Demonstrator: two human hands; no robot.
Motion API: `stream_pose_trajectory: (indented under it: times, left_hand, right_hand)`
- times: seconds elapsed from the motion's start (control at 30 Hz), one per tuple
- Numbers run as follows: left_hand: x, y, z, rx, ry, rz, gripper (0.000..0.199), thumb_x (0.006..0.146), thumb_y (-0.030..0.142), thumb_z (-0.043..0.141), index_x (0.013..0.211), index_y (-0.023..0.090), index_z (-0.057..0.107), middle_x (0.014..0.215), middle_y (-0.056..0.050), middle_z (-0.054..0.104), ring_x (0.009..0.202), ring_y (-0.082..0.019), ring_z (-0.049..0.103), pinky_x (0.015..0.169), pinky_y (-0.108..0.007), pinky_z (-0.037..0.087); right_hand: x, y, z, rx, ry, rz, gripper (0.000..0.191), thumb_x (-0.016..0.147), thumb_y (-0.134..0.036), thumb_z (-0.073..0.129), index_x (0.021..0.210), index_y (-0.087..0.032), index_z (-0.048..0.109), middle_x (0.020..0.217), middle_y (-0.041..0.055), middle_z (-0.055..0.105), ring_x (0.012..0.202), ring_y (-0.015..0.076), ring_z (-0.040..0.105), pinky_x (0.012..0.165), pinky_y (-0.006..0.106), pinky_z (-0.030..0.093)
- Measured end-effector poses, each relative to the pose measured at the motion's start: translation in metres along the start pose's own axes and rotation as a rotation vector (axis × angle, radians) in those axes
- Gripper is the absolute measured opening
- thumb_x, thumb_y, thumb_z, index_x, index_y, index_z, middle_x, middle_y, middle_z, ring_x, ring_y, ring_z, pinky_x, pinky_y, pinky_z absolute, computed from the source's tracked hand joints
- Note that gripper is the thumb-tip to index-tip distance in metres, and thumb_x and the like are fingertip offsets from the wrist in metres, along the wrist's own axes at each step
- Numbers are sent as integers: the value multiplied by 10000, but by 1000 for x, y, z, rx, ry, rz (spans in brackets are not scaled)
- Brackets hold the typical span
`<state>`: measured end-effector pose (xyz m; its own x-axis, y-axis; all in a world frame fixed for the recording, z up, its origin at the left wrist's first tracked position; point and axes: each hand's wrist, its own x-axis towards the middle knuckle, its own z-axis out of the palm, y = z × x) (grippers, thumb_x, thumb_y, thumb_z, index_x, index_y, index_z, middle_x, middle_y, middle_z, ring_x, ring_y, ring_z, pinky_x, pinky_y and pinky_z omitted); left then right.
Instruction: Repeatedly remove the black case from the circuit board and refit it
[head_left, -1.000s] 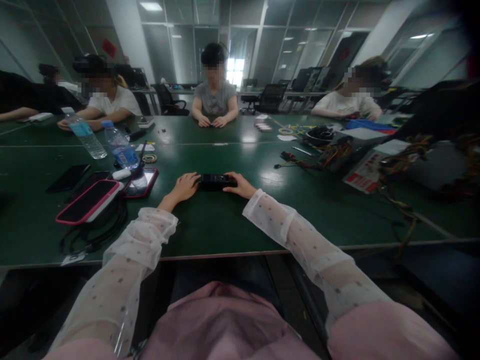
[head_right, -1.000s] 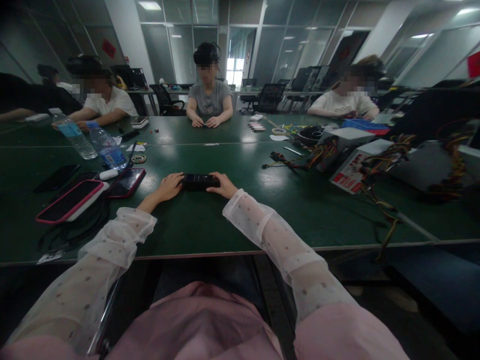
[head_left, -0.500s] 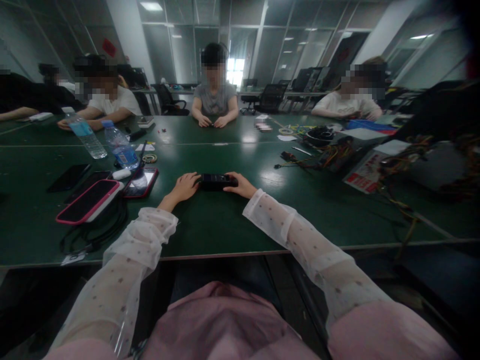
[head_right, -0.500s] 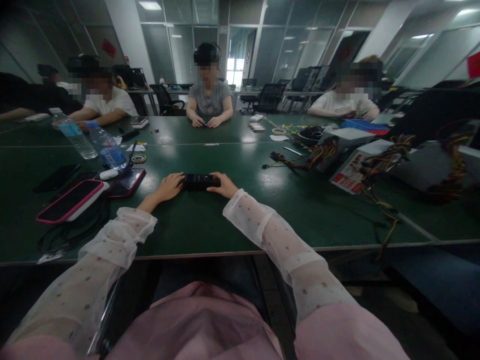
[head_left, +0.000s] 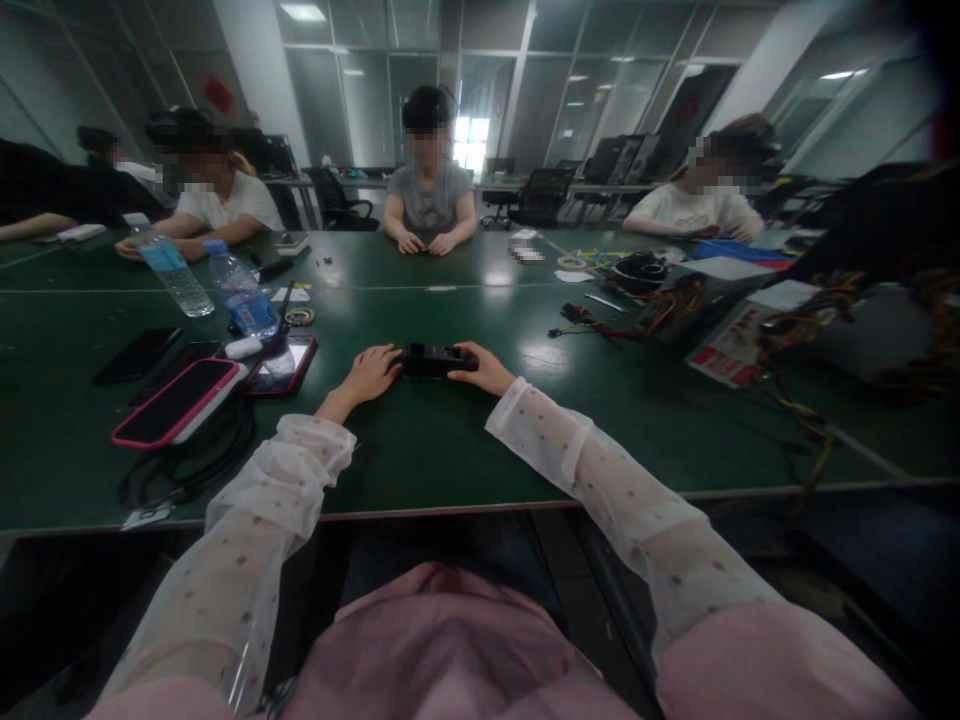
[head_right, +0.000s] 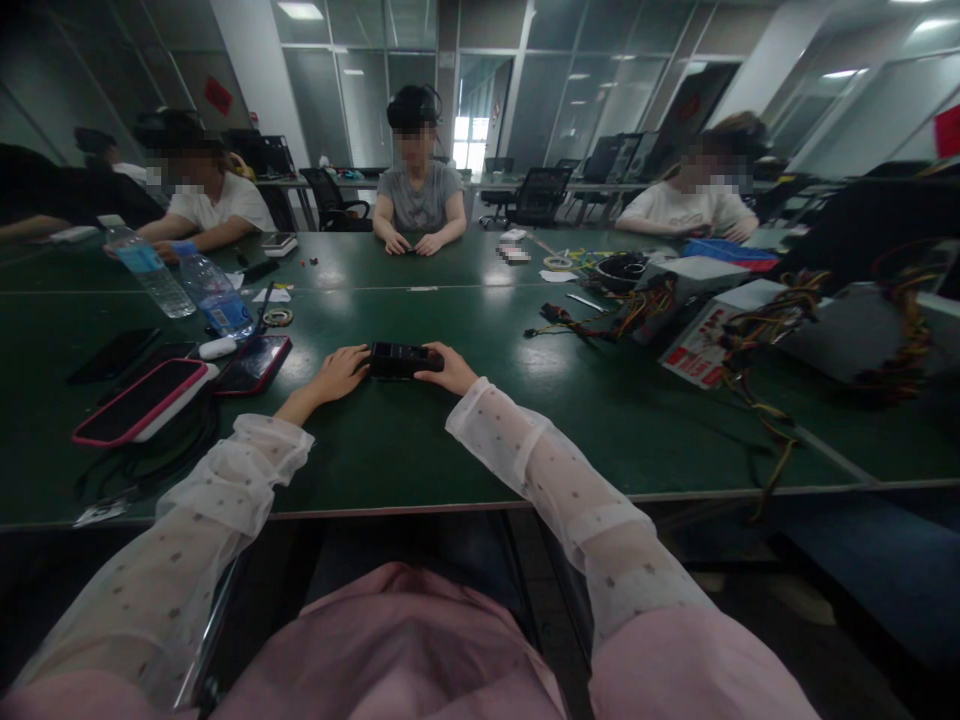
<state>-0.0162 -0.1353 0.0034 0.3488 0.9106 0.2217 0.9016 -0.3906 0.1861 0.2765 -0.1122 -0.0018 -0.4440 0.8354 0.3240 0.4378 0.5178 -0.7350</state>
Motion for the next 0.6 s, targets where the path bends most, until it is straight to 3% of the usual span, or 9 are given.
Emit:
stream_pose_trajectory:
  times: [0.23, 0.37, 0.5, 0.6]
  left_hand:
    - [0, -1, 2, -6, 5, -11, 452, 1004, 440, 329, 1395, 264, 472, 1504, -71, 423, 1390, -261, 353, 1123, -487, 309]
    - [0, -3, 3, 5, 4, 2, 451, 1007, 433, 323, 1408, 275, 457, 1513, -67, 412, 1396, -262, 340, 1121, -493, 303]
    - [1, -4, 3, 16, -8, 9, 460, 1008, 432, 322, 1416, 257, 447, 1510, -82, 413, 1389, -265, 346, 1113, -494, 309]
    - [2, -4, 3, 20, -9, 6, 457, 1008, 427, 325, 1416, 261, 447, 1507, -82, 417, 1386, -266, 349, 1111, -491, 310]
  right_hand:
    - [1, -5, -4, 113, 15, 17, 669, 679, -476, 790, 1235, -189, 553, 1079, 99, 656, 992, 263, 641, 900, 492, 526]
    - [3, -9, -11, 215, 90, 16, 710, 658, -539, 784, 1235, -198, 548, 1116, 102, 655, 1015, 271, 631, 887, 470, 526]
    - [7, -4, -22, 233, 329, 33, 696, 649, -582, 765, 1203, -219, 555, 1085, 81, 665, 1007, 267, 621, 904, 454, 505]
    - [7, 8, -32, 17, 574, 103, 658, 662, -570, 741, 1178, -204, 560, 1055, 94, 658, 999, 284, 598, 919, 491, 477]
